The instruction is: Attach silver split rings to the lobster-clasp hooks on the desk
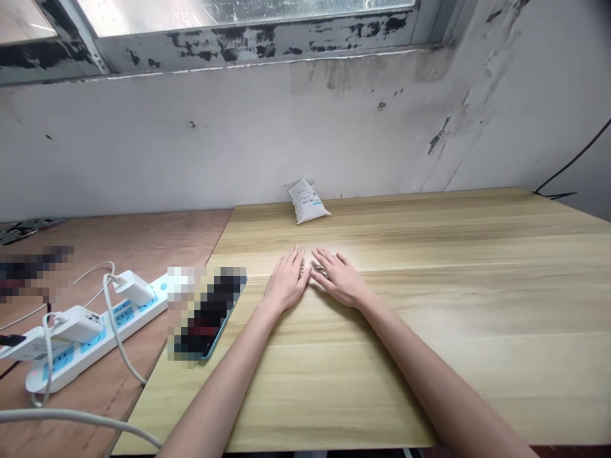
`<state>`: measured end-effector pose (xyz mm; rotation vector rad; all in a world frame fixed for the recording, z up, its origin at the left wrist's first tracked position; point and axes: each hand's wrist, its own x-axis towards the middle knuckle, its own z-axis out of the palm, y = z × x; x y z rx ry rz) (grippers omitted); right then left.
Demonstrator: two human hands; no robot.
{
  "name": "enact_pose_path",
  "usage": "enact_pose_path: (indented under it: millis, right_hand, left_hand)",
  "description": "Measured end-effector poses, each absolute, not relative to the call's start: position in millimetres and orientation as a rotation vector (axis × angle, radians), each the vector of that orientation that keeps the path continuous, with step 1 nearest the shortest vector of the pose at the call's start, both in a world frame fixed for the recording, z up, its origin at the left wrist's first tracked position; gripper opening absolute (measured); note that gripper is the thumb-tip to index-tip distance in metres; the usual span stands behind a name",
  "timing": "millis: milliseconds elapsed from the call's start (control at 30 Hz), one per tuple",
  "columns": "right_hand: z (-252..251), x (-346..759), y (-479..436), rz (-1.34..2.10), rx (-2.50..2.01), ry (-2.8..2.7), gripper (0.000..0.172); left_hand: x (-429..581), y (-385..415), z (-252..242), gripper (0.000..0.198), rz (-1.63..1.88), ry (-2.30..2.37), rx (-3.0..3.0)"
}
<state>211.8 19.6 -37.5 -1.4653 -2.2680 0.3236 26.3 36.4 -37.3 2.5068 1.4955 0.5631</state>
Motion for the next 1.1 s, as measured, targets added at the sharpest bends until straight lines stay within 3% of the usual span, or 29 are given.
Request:
enact_pose_path:
  millis: [200,400,600,1100]
  right_hand:
    - [-36.6,245.2,32.3,0.586,-1.299,-2.011,0.044]
    - [-35.2,238.5,23.9,0.285,-1.305,-2.165,0.028]
    - [-35.8,229.2,20.2,0.015,-1.35,-2.24,0.023]
    - [-30.4,218.8,15.4,-0.042,-1.385,-2.21,0.013]
  left_hand:
    - [9.6,34.9,-33.5,0.043,0.66,1.237,2.509]
    - [7.8,37.1,-29.8,0.036,0.72,1.251,2.407]
    - [-2.0,36.8,-21.3,0.03,0.642,1.153,2.431]
    - [-11.6,38.5,-14.2,0.015,0.685,1.167,2.436]
